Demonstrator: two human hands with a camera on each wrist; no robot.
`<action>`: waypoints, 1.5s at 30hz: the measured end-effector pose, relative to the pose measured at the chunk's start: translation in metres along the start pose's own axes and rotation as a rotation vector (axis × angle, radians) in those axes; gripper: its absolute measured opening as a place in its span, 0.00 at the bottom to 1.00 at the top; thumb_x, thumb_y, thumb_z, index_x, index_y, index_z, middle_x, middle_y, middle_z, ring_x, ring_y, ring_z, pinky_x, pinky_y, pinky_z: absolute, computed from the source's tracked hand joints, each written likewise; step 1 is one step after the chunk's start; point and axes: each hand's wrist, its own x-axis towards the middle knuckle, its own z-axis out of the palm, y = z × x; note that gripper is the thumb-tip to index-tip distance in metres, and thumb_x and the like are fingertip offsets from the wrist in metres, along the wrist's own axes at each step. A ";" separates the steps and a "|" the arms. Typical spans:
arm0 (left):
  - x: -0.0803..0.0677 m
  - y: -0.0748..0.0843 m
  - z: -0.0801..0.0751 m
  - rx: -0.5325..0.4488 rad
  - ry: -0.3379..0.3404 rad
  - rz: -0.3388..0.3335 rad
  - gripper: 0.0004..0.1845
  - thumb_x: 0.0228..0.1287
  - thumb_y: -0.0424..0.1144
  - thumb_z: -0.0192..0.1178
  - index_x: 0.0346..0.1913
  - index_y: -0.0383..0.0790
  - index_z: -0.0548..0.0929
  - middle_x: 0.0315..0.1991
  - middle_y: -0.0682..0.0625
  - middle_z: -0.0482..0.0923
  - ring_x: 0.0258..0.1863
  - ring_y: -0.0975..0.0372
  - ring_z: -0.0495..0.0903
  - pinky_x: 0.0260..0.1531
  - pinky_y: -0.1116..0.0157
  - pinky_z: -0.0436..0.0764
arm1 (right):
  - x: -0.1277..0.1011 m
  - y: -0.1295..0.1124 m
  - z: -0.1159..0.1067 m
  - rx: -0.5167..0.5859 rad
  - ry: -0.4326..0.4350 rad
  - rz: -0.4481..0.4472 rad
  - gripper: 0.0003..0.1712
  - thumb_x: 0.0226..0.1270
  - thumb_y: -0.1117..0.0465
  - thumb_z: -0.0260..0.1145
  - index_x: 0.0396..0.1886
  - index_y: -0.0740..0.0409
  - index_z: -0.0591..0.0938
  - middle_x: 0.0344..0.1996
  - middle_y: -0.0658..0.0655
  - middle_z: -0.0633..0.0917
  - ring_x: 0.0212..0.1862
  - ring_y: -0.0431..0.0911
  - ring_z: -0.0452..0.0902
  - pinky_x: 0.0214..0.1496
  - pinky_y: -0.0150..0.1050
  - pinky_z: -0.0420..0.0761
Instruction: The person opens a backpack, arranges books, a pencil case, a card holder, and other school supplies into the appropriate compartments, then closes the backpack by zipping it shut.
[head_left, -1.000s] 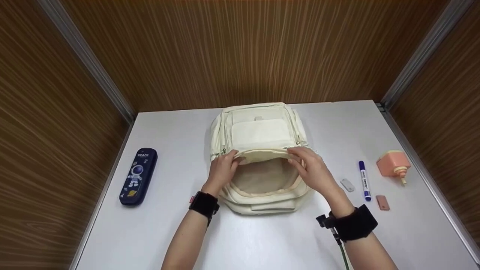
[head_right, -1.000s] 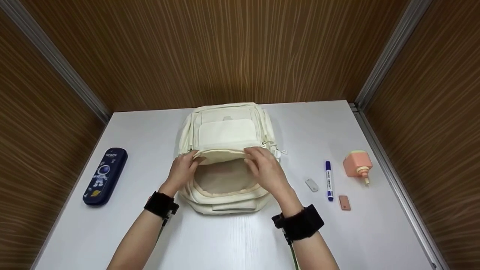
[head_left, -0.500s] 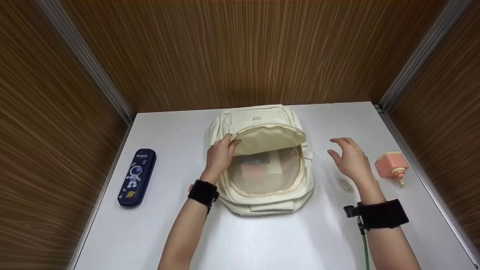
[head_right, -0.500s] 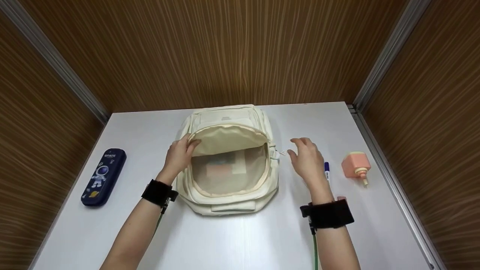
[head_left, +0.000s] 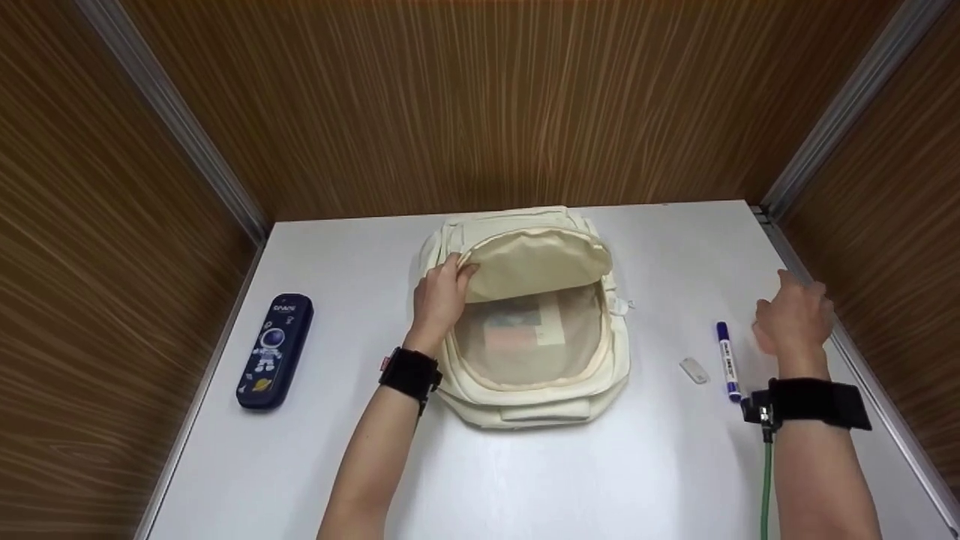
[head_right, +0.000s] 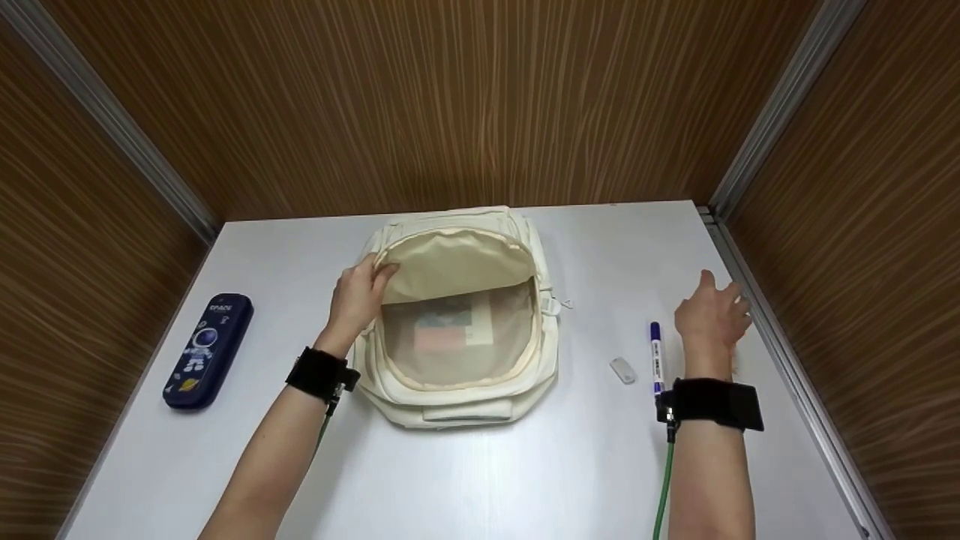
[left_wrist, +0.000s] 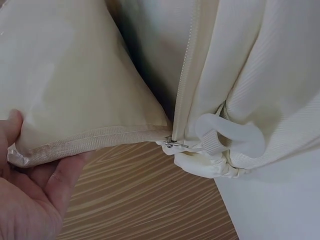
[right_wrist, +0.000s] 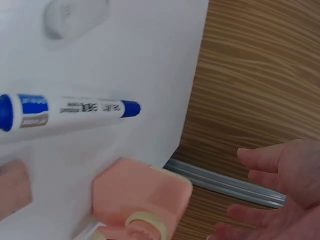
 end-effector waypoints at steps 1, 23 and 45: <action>0.000 0.000 0.000 -0.002 -0.002 0.000 0.16 0.70 0.51 0.58 0.38 0.39 0.79 0.32 0.41 0.84 0.25 0.49 0.81 0.25 0.50 0.76 | 0.001 0.005 0.001 -0.013 -0.016 0.019 0.37 0.67 0.64 0.57 0.73 0.71 0.56 0.58 0.90 0.57 0.57 0.83 0.57 0.53 0.73 0.63; -0.003 0.002 0.006 -0.028 0.034 0.029 0.16 0.68 0.51 0.59 0.39 0.40 0.82 0.36 0.44 0.85 0.32 0.48 0.84 0.27 0.50 0.78 | -0.002 0.046 0.012 -0.077 -0.191 0.117 0.33 0.71 0.65 0.46 0.74 0.66 0.54 0.54 0.89 0.59 0.54 0.84 0.60 0.48 0.71 0.69; 0.006 0.007 0.004 -0.004 0.075 0.041 0.16 0.68 0.49 0.59 0.35 0.38 0.80 0.35 0.43 0.83 0.33 0.46 0.84 0.30 0.50 0.78 | -0.032 -0.050 0.012 0.307 -0.007 0.014 0.39 0.69 0.50 0.64 0.72 0.63 0.63 0.60 0.76 0.72 0.55 0.67 0.71 0.51 0.59 0.73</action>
